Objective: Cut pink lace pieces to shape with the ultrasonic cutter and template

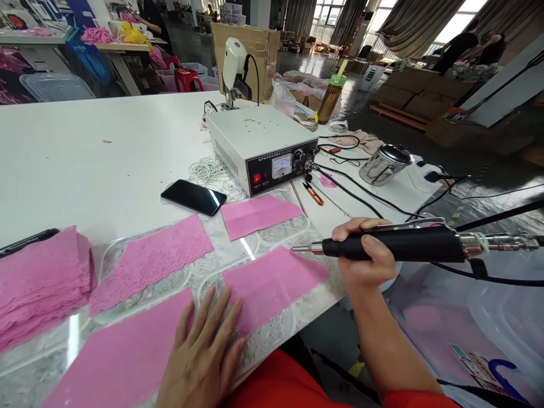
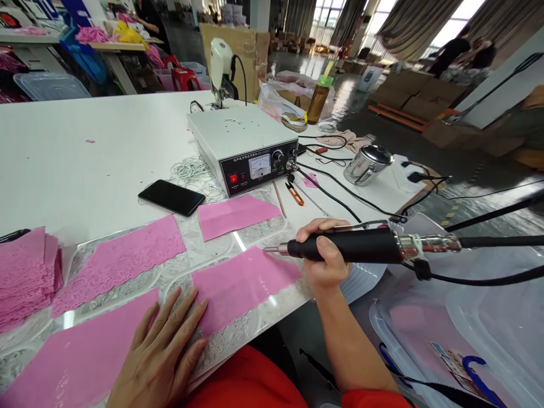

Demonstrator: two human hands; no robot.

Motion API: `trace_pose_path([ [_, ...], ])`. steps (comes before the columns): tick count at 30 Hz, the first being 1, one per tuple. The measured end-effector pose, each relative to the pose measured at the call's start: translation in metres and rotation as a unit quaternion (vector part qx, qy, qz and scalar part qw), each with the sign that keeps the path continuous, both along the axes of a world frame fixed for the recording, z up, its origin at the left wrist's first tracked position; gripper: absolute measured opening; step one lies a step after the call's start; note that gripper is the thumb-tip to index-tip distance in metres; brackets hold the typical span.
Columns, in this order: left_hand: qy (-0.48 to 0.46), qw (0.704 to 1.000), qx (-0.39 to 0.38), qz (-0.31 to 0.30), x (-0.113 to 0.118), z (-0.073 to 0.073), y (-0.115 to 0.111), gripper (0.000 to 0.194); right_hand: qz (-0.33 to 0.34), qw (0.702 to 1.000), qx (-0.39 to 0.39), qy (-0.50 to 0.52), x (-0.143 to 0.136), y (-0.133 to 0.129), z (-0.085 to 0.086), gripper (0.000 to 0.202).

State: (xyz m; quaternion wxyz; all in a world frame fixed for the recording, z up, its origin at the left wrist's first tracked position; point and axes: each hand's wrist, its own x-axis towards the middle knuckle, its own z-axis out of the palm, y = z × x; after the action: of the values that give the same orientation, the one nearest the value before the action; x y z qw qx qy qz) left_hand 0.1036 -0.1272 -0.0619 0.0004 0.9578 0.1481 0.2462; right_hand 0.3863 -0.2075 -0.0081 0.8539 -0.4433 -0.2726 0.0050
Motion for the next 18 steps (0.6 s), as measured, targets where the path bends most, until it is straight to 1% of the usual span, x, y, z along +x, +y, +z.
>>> trace_pose_path([
  [5,0.015,1.0,0.011,-0.001,0.0005,-0.0008,0.0,0.046,-0.005,1.0,-0.015,0.005,0.0021,-0.0119,0.0008,0.013],
  [13,0.008,1.0,0.005,0.001,0.0005,-0.0009,0.0007,0.044,0.003,1.0,-0.023,-0.015,-0.0008,-0.0081,-0.0038,0.012],
  [18,0.008,1.0,0.005,-0.006,0.0001,-0.0004,0.0023,0.047,0.014,0.999,-0.032,-0.015,0.0007,-0.0075,-0.0029,0.01],
])
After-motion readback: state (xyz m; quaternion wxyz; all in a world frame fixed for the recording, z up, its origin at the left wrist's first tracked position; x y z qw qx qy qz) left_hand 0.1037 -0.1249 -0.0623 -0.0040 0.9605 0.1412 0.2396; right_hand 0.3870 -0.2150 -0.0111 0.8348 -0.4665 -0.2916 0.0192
